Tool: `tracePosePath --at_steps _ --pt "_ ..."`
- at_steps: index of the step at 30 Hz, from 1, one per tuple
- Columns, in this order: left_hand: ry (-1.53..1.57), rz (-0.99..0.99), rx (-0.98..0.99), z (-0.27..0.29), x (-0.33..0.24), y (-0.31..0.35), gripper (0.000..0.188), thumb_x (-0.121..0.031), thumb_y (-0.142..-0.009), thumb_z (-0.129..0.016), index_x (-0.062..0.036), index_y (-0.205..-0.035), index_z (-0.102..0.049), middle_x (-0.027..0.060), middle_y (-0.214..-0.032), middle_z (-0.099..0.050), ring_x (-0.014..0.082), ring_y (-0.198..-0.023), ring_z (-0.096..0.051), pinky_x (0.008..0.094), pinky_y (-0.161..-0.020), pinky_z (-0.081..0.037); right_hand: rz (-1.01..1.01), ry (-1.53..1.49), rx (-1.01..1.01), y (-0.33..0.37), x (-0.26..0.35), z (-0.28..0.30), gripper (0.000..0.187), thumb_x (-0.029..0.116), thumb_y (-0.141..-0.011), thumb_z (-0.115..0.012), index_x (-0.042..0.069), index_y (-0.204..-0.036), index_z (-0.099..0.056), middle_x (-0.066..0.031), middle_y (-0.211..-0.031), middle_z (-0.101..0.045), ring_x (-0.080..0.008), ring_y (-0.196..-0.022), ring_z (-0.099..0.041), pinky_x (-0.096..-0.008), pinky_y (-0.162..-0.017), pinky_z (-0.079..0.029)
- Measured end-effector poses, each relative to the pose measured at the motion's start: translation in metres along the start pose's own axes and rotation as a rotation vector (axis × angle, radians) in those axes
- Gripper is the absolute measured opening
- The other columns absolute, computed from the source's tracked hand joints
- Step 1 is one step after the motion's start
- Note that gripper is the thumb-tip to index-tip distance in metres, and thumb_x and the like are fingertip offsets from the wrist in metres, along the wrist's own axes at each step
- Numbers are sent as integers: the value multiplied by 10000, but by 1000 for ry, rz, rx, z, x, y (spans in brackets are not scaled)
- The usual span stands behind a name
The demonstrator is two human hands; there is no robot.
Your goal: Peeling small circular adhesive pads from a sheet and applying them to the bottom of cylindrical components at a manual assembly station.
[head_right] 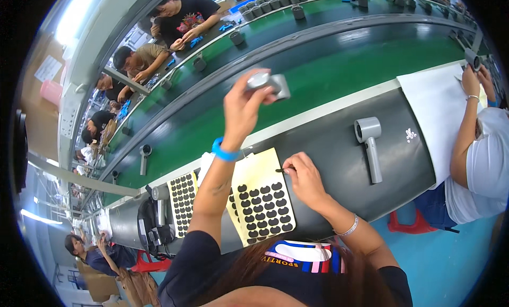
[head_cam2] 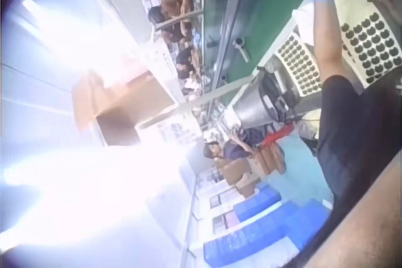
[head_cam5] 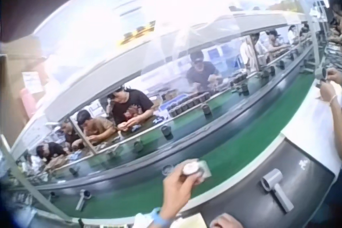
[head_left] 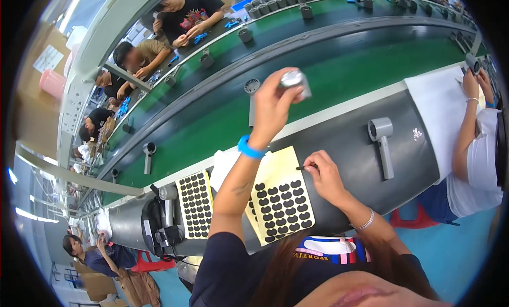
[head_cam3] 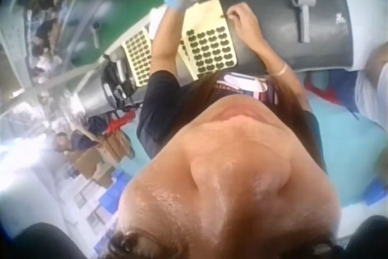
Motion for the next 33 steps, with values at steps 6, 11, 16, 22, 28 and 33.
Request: tracePosePath --at_steps 6,11,16,22,28,33 --pt "21 43 -123 67 -36 114 425 30 -866 -594 1 -1276 -488 181 -1171 -596 172 -785 -655 267 -668 -556 -43 3 15 -5 -6 5 94 -66 -823 -592 3 -887 -593 -74 -813 -564 -162 -721 -581 -275 -644 -464" --pt "82 108 -37 75 -29 183 440 -42 -887 -625 -3 -1305 -494 143 -1240 -562 143 -853 -638 264 -743 -549 -173 -376 -17 -3 6 7 79 -20 -877 -592 6 -952 -593 5 -906 -581 -60 -810 -540 -200 -740 -436" --pt "184 117 -18 72 -17 218 415 -6 -850 -652 7 -1253 -553 155 -1268 -550 185 -1041 -597 281 -790 -540 -117 -515 70 18 81 -14 346 -67 -848 -595 24 -1152 -454 -38 -903 -554 -97 -892 -533 -224 -804 -419" --pt "182 59 64 66 -26 229 467 -68 -835 -686 -24 -1280 -552 155 -1308 -524 221 -1077 -584 308 -809 -545 -34 -408 75 44 128 -26 409 -81 -837 -595 32 -1178 -399 -62 -884 -572 -179 -971 -588 -305 -869 -438" --pt "208 19 86 65 -27 236 467 -139 -866 -666 -33 -1303 -540 146 -1311 -521 206 -1010 -582 302 -792 -539 -67 -386 85 49 134 -34 369 -73 -849 -596 26 -1146 -402 -64 -907 -577 -167 -996 -604 -275 -830 -471" --pt "251 52 98 58 -26 236 421 -145 -901 -622 -18 -1295 -546 138 -1299 -524 173 -885 -574 293 -767 -517 -100 -407 73 48 131 -34 350 -79 -849 -594 32 -1121 -403 -62 -915 -567 -157 -989 -602 -259 -804 -483"
Point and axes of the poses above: each hand's wrist, its own y-axis away from the middle knuckle, its own z-axis out of the back of the hand, x = y × z, the point moved 9 cm from there along -y, towards the middle knuckle
